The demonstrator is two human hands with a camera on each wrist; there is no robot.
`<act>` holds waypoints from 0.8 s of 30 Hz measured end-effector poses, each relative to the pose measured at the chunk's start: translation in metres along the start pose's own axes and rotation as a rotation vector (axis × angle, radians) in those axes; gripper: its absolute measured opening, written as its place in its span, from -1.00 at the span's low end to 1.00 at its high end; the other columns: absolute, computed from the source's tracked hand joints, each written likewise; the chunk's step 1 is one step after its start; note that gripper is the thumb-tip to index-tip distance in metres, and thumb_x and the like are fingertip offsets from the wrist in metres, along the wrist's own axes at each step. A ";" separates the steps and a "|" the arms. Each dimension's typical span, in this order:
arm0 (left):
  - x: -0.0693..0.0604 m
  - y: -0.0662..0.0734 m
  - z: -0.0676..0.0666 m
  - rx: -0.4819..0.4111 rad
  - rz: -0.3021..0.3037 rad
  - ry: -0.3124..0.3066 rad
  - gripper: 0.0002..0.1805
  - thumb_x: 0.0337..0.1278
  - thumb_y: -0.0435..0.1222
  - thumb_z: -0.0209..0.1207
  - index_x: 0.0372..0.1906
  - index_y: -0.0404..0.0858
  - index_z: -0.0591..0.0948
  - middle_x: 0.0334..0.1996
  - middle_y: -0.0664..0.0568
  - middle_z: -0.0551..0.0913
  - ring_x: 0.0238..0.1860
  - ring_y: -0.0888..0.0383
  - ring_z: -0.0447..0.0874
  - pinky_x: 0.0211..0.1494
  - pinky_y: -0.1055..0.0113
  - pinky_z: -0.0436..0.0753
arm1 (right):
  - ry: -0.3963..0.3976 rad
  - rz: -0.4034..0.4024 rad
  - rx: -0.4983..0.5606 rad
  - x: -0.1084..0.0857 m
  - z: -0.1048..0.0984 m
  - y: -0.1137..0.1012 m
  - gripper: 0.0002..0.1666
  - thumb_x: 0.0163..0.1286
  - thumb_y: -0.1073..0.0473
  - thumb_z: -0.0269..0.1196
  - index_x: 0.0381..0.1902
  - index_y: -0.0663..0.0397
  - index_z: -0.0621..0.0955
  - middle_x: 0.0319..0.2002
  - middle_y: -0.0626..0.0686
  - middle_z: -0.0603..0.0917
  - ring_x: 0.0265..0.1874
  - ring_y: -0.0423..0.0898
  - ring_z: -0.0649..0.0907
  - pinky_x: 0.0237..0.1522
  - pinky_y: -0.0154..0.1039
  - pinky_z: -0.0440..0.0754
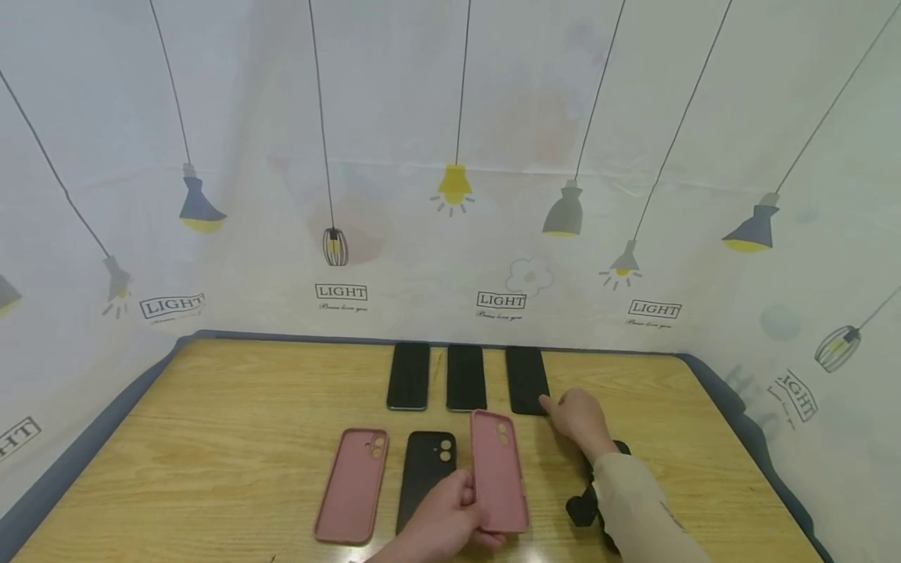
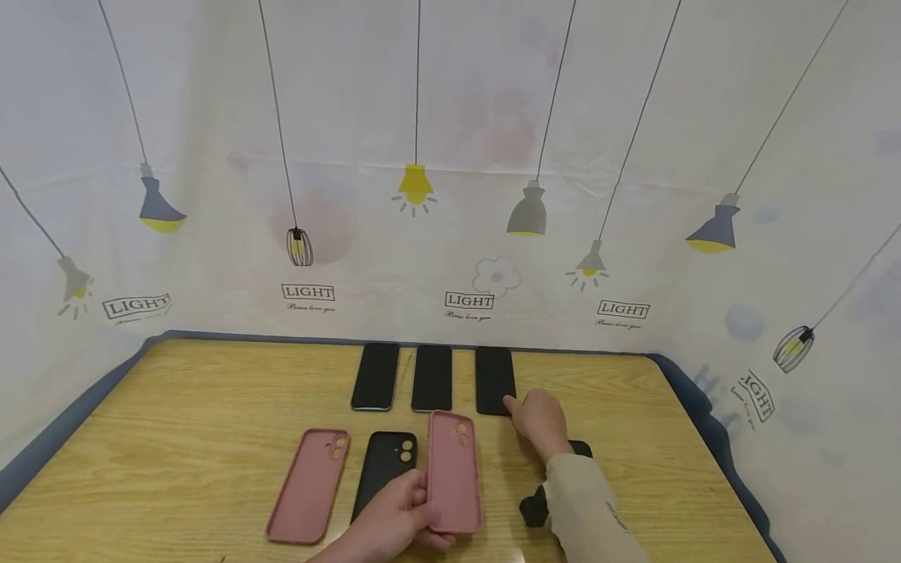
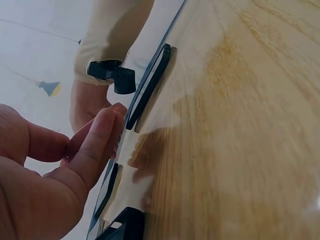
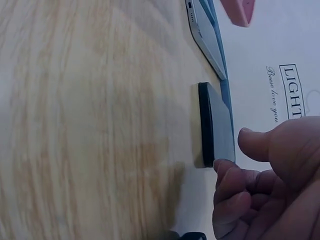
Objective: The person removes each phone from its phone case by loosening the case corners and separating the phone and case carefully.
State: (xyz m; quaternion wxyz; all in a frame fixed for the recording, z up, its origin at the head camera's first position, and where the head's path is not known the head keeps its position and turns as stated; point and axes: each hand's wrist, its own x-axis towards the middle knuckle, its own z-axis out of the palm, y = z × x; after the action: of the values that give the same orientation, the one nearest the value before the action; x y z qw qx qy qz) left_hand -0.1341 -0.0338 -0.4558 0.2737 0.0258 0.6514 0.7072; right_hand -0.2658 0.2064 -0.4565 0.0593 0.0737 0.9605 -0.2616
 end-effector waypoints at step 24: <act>0.005 -0.001 0.010 0.074 -0.080 0.001 -0.71 0.41 -0.58 -0.01 0.16 -0.47 0.48 -0.27 -0.15 0.74 -0.25 -0.07 0.81 -0.14 0.16 0.81 | 0.034 -0.097 0.050 -0.026 -0.014 -0.001 -0.34 0.63 -0.10 0.09 -0.73 -0.02 0.36 -0.77 -0.10 0.28 -0.73 -0.20 0.27 -0.63 -0.34 0.24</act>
State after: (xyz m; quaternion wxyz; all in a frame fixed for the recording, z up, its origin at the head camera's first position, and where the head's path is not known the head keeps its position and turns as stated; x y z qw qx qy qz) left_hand -0.1338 -0.0226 -0.4570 0.3006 0.0096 0.6778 0.6709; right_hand -0.2411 0.2094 -0.4401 0.0283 0.0330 0.9569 -0.2870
